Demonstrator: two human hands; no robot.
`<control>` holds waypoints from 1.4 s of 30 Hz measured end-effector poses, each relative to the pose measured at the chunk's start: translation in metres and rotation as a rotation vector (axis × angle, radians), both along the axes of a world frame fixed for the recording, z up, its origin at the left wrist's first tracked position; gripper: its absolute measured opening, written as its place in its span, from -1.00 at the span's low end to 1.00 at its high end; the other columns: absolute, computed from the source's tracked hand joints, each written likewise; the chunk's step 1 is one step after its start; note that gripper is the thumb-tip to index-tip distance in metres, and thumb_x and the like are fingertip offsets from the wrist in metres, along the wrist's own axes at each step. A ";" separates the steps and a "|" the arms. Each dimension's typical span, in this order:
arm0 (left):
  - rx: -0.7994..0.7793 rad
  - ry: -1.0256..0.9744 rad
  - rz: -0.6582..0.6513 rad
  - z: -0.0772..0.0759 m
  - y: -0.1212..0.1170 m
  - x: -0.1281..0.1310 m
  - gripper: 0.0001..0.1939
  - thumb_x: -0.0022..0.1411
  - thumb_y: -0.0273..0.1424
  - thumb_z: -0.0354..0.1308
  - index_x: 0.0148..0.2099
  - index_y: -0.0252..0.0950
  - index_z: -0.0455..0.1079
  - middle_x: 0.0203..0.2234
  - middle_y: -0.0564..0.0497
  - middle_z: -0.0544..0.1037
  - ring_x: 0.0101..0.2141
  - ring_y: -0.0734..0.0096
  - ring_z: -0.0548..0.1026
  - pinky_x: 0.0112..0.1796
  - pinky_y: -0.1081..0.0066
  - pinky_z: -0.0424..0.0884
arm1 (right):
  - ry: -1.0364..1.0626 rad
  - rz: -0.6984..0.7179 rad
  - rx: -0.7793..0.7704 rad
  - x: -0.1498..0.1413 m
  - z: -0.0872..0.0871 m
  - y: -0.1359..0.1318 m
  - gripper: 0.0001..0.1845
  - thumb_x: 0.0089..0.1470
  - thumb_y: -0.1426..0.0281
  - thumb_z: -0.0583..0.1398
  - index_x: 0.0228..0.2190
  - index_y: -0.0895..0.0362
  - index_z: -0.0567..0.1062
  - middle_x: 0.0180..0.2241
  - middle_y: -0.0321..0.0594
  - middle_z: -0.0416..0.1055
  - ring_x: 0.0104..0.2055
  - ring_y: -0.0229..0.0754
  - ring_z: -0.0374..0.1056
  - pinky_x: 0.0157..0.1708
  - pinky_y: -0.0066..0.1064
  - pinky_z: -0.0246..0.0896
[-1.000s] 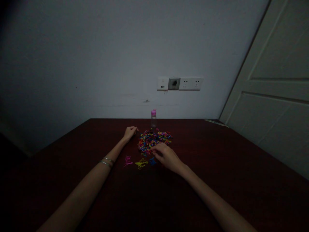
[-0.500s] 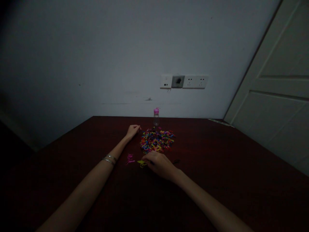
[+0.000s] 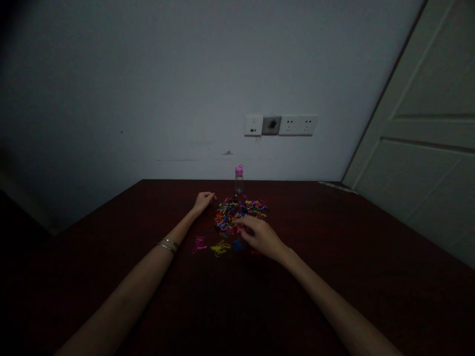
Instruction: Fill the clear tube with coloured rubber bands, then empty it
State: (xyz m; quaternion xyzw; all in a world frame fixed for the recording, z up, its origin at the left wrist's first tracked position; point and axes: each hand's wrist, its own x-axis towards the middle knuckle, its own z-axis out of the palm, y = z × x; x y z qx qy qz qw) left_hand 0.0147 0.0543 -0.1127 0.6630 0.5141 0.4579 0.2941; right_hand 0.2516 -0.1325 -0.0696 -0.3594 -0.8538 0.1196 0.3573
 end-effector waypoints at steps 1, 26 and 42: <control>0.002 -0.002 0.002 0.000 0.000 0.000 -0.67 0.03 -0.26 -0.04 -0.52 -0.39 0.41 -0.78 0.14 0.21 -0.68 0.58 0.16 -0.58 0.54 0.07 | 0.014 -0.055 0.005 0.012 0.000 0.006 -0.70 0.06 0.44 0.06 -0.14 0.09 0.43 -0.20 -0.18 0.45 -0.18 -0.20 0.37 -0.15 -0.34 0.25; 0.007 0.804 -0.762 0.087 -0.112 0.014 -0.84 0.01 -0.46 0.07 -0.35 -0.36 0.45 -0.60 0.08 0.41 -0.57 0.60 0.28 -0.49 0.55 0.12 | 0.338 -0.548 -0.301 0.111 -0.049 0.067 -0.68 -0.16 0.38 0.14 -0.29 0.20 0.49 -0.44 -0.18 0.49 -0.40 -0.18 0.38 -0.33 -0.38 0.25; 0.056 0.712 -0.609 0.058 -0.128 0.007 -0.91 -0.06 -0.49 0.12 -0.44 -0.25 0.44 -0.64 0.08 0.37 -0.60 0.53 0.25 -0.53 0.48 0.01 | 0.263 -0.541 -0.270 0.114 -0.054 0.070 -0.69 -0.13 0.35 0.13 -0.29 0.17 0.51 -0.45 -0.20 0.49 -0.41 -0.18 0.37 -0.33 -0.36 0.25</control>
